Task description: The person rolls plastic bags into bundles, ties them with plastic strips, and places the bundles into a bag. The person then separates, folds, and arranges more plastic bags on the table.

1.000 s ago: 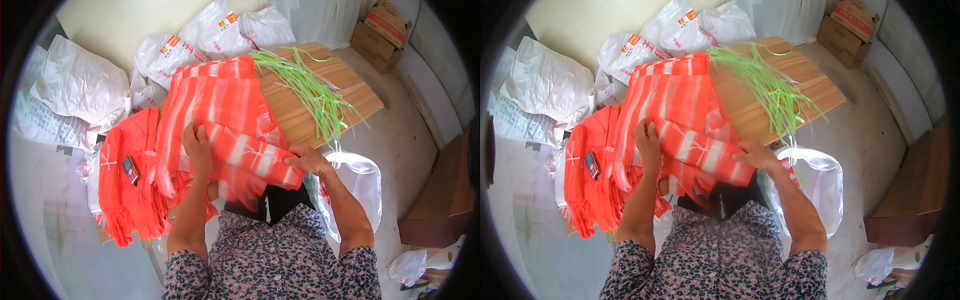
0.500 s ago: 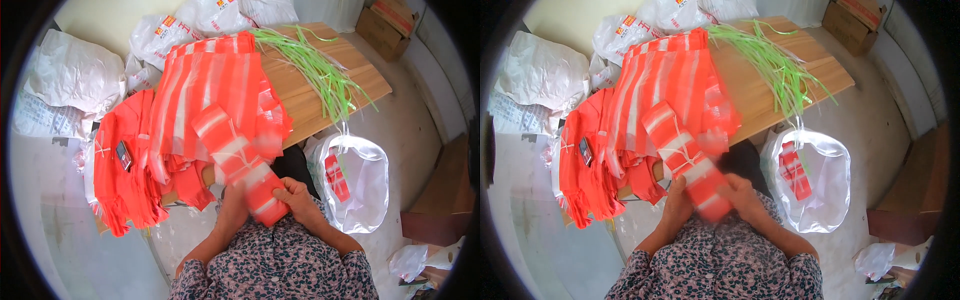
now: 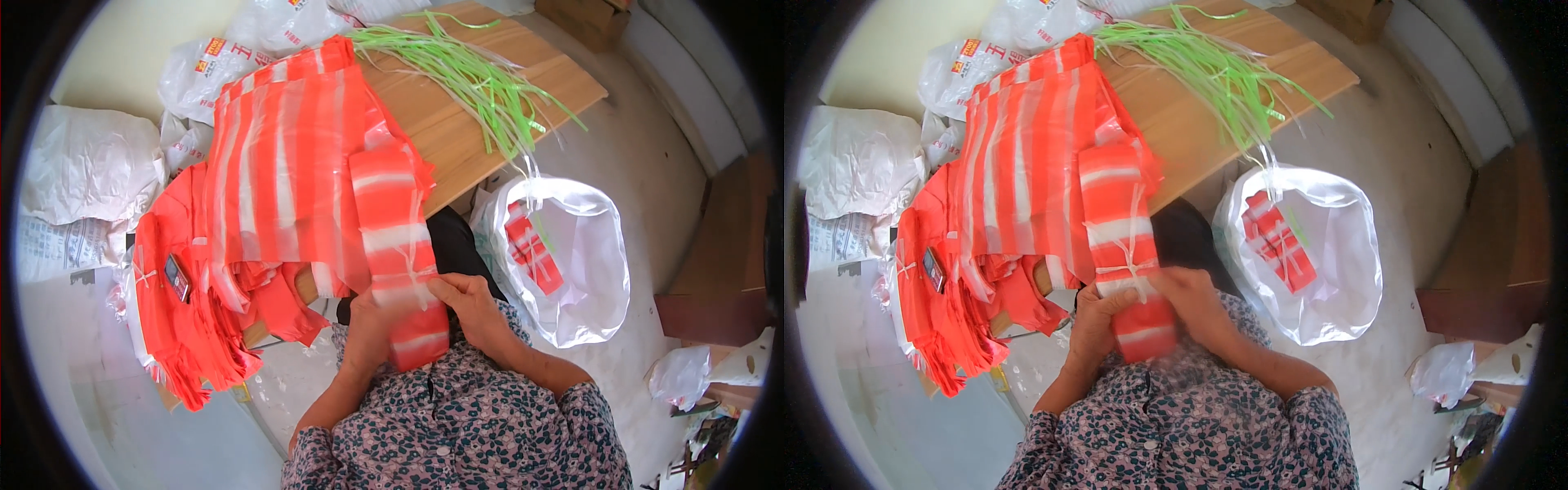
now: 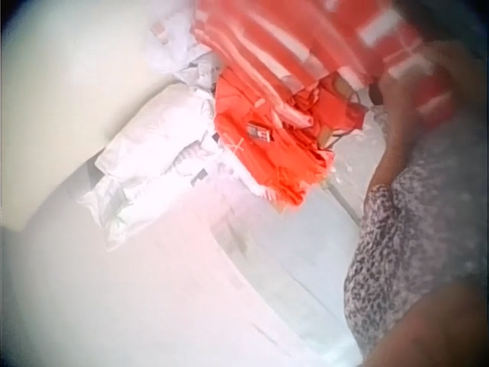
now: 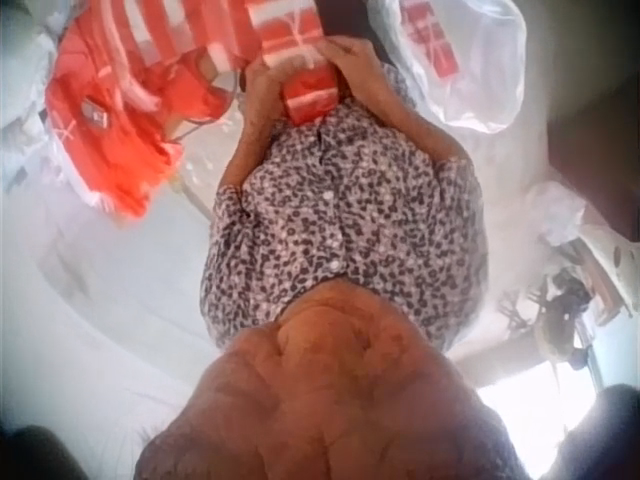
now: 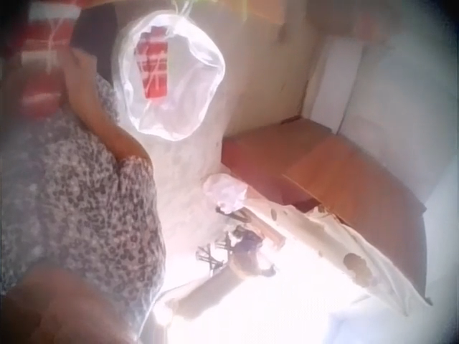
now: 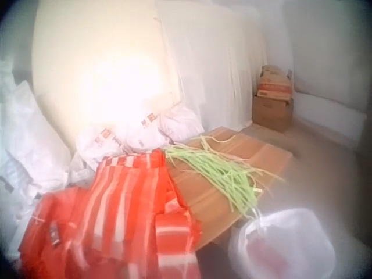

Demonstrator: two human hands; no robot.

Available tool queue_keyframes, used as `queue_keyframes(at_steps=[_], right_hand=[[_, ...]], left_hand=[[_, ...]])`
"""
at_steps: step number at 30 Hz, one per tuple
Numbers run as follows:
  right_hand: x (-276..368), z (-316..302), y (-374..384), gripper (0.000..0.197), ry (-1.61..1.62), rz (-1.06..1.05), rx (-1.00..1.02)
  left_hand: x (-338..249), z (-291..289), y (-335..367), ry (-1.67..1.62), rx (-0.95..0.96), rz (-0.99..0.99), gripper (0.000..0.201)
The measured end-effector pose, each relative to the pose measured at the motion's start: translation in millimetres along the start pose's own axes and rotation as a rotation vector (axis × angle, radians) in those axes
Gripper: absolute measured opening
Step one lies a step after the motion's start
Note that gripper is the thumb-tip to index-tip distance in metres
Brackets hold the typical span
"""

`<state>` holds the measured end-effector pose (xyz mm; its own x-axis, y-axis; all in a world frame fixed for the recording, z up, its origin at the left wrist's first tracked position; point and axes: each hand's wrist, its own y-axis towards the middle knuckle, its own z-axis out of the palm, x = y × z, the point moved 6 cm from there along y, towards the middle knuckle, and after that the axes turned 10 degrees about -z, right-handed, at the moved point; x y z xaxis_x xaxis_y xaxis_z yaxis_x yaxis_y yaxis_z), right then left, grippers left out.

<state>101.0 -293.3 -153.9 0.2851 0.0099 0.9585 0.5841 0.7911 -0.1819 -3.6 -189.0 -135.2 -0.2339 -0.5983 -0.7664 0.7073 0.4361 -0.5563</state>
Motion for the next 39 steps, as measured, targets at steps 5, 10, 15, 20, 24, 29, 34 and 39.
queue_keyframes(at_steps=[5,10,15,20,24,29,34,39], right_hand=[[-10.3,6.7,5.4,0.022,0.297,0.057,-0.051],[-10.8,7.8,20.0,0.032,0.267,0.014,-0.081],[-18.2,11.4,9.8,0.033,0.157,-0.033,-0.091],[-11.2,12.2,27.9,0.021,0.339,0.042,-0.021],[-19.6,12.6,22.6,0.028,0.316,0.041,-0.041],[-3.3,20.2,-8.0,0.036,0.021,0.047,0.218],[-14.1,23.2,-7.4,0.038,0.183,0.14,0.184],[-7.7,25.7,-6.6,0.036,0.16,0.179,0.176]], left_hand=[[8.4,-2.3,2.2,-0.062,0.038,-0.062,0.028],[10.7,-3.9,1.9,-0.068,0.018,-0.055,0.026],[19.7,-10.3,3.7,-0.057,0.046,-0.08,0.028],[20.7,-11.1,6.2,0.028,0.057,-0.037,0.03],[14.9,-3.5,4.2,0.057,-0.012,0.04,0.024],[15.8,-11.0,-1.6,0.037,-0.124,0.173,0.023],[5.9,-22.2,1.7,0.174,-0.24,0.205,0.021],[-5.3,-15.7,5.0,-0.008,-0.196,0.087,0.024]])
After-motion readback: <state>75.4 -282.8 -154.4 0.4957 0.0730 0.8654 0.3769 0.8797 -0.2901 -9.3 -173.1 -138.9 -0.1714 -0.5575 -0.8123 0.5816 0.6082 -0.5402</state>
